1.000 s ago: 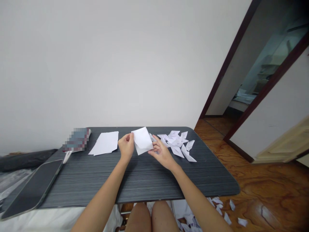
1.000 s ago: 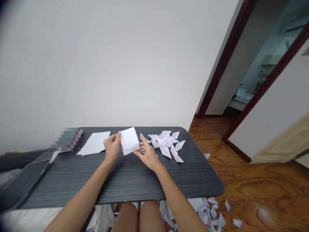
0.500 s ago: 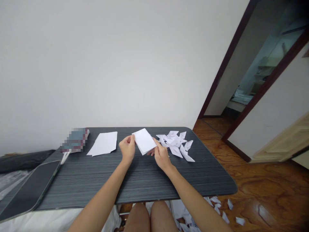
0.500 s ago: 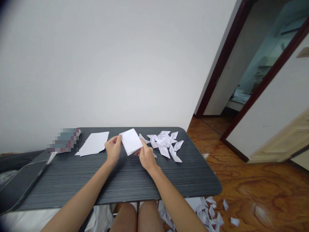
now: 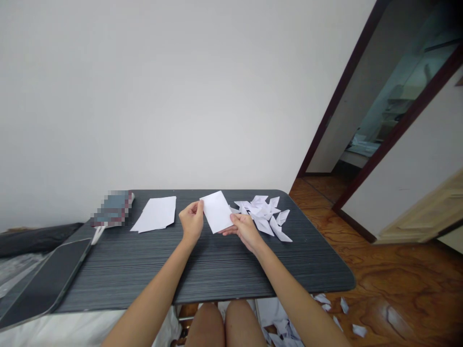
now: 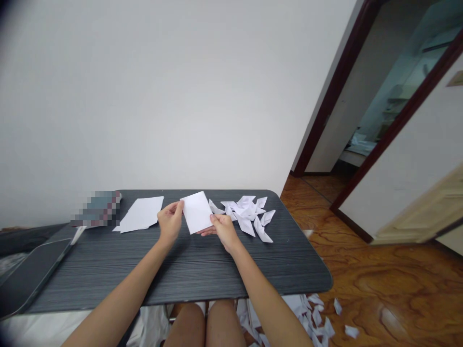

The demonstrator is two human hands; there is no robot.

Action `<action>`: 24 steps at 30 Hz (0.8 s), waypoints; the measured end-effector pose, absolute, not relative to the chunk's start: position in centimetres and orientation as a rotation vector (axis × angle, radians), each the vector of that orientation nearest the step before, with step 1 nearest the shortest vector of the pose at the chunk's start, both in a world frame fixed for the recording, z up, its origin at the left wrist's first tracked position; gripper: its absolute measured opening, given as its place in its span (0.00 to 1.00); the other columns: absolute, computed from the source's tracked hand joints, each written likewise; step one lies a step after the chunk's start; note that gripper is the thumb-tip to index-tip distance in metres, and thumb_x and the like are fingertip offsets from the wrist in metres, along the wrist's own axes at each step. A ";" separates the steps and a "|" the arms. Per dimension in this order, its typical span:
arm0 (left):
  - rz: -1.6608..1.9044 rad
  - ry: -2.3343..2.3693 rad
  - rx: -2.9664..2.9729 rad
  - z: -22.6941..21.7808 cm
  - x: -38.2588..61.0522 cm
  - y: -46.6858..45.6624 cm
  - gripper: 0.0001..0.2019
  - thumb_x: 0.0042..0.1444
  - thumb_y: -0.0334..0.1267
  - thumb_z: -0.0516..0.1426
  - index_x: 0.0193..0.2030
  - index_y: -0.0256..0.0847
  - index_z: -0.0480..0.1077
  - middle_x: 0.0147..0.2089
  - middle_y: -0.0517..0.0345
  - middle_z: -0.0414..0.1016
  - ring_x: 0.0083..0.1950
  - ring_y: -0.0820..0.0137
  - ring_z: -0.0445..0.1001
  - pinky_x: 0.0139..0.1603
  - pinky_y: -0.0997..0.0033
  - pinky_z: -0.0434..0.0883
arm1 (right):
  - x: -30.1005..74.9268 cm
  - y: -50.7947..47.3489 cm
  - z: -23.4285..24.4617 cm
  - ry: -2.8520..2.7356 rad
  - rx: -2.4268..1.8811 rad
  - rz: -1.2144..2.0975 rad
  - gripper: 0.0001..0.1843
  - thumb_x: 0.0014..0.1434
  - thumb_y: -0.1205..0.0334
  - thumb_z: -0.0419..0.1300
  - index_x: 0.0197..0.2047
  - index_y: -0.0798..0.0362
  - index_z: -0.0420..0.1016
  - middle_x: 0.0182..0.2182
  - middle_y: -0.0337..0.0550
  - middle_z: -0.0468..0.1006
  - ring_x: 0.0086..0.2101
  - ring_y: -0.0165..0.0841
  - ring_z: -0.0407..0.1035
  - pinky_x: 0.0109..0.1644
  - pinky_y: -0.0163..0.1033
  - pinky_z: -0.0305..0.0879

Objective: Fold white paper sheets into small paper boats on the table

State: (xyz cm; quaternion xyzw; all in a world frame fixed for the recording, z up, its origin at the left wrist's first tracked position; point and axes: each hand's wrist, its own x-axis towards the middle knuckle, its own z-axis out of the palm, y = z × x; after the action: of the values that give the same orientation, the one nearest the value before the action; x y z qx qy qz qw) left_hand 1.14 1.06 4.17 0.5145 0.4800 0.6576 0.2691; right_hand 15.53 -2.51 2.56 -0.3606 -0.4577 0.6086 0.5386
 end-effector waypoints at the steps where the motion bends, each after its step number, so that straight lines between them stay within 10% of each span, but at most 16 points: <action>1: 1.777 1.293 1.378 4.2 1.1 1.0 0.14 0.47 0.43 0.53 0.28 0.33 0.71 0.24 0.55 0.73 0.26 0.72 0.70 0.25 0.76 0.65 | 15.6 -2.5 2.6 -1.101 -0.839 1.465 0.19 0.48 0.48 0.56 0.29 0.59 0.71 0.18 0.43 0.75 0.22 0.32 0.71 0.27 0.38 0.70; 11: 1.605 1.179 1.433 3.7 0.4 2.1 0.15 0.48 0.44 0.53 0.29 0.32 0.71 0.26 0.52 0.74 0.27 0.68 0.72 0.29 0.69 0.69 | 15.7 -2.3 2.6 -1.221 -0.971 1.195 0.21 0.46 0.44 0.54 0.25 0.56 0.68 0.17 0.43 0.73 0.18 0.33 0.69 0.22 0.39 0.68; 17: 1.654 1.150 2.553 5.8 0.1 0.4 0.14 0.54 0.33 0.49 0.47 0.40 0.65 0.53 0.47 0.64 0.56 0.64 0.61 0.56 0.57 0.52 | 15.8 -2.6 2.1 -1.518 -1.155 0.855 0.19 0.54 0.49 0.47 0.22 0.54 0.65 0.16 0.41 0.71 0.18 0.33 0.69 0.20 0.34 0.63; 24: 0.718 0.770 3.178 8.2 1.2 -0.7 0.13 0.56 0.27 0.42 0.32 0.38 0.67 0.37 0.52 0.72 0.47 0.67 0.66 0.54 0.50 0.40 | 15.6 -3.7 3.1 -1.744 -1.106 0.717 0.16 0.57 0.57 0.45 0.24 0.54 0.66 0.16 0.39 0.70 0.20 0.31 0.69 0.22 0.32 0.61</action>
State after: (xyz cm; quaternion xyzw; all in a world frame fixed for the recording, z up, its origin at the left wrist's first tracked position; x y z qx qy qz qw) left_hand 1.21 -0.69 8.20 0.9442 0.2288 0.2132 -0.1030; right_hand 15.61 -3.70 3.06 -0.4494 -0.7083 0.2914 0.4598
